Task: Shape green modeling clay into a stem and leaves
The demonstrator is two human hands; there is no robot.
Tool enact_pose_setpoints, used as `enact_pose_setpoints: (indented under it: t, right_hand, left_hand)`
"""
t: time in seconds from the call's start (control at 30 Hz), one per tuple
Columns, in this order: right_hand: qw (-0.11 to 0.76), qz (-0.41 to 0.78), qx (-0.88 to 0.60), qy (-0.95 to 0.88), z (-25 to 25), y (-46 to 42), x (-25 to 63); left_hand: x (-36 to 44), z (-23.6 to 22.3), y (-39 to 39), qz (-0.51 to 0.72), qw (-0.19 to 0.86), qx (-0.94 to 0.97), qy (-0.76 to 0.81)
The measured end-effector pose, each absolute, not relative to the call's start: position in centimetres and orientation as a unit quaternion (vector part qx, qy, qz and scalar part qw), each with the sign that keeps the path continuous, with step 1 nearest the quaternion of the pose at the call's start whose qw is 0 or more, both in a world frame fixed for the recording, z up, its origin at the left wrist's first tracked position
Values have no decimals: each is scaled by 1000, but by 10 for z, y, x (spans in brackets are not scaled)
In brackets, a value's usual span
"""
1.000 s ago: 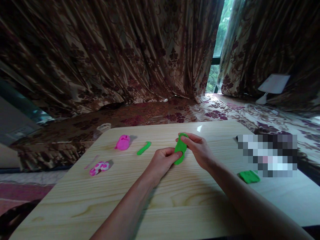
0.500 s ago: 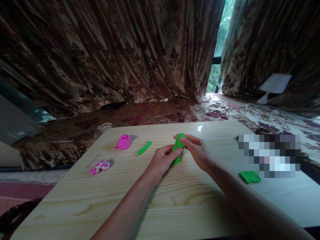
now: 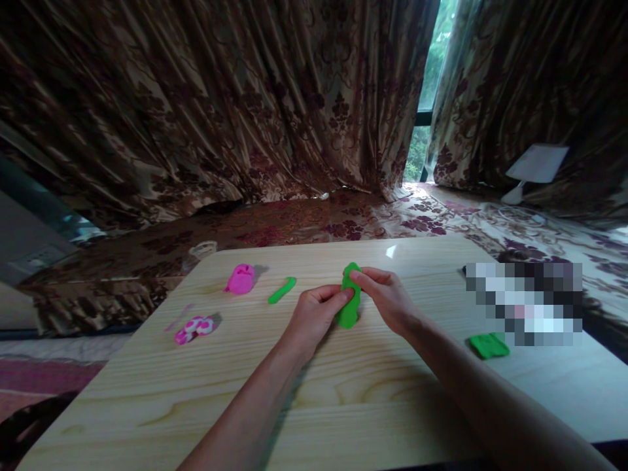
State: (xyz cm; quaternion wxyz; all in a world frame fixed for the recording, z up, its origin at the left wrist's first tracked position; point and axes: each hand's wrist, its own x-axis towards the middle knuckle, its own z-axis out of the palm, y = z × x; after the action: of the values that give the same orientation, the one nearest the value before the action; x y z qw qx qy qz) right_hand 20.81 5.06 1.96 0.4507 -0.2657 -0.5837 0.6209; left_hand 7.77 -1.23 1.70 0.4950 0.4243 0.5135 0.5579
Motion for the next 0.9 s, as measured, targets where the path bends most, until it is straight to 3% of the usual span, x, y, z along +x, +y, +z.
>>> enact_pose_setpoints:
  t: [0.27,0.5,0.9]
  right_hand:
    - [456,671,-234,-536,15,54,207]
    - [480,602,-283,-572,17,55,208]
    - [446,607,-296,-587,21,51,208]
  left_hand:
    - [78,19,-13,565,487,423,514]
    - [82,18,-14,549,493,436,515]
    - [83,18,-14,538,489,449,519]
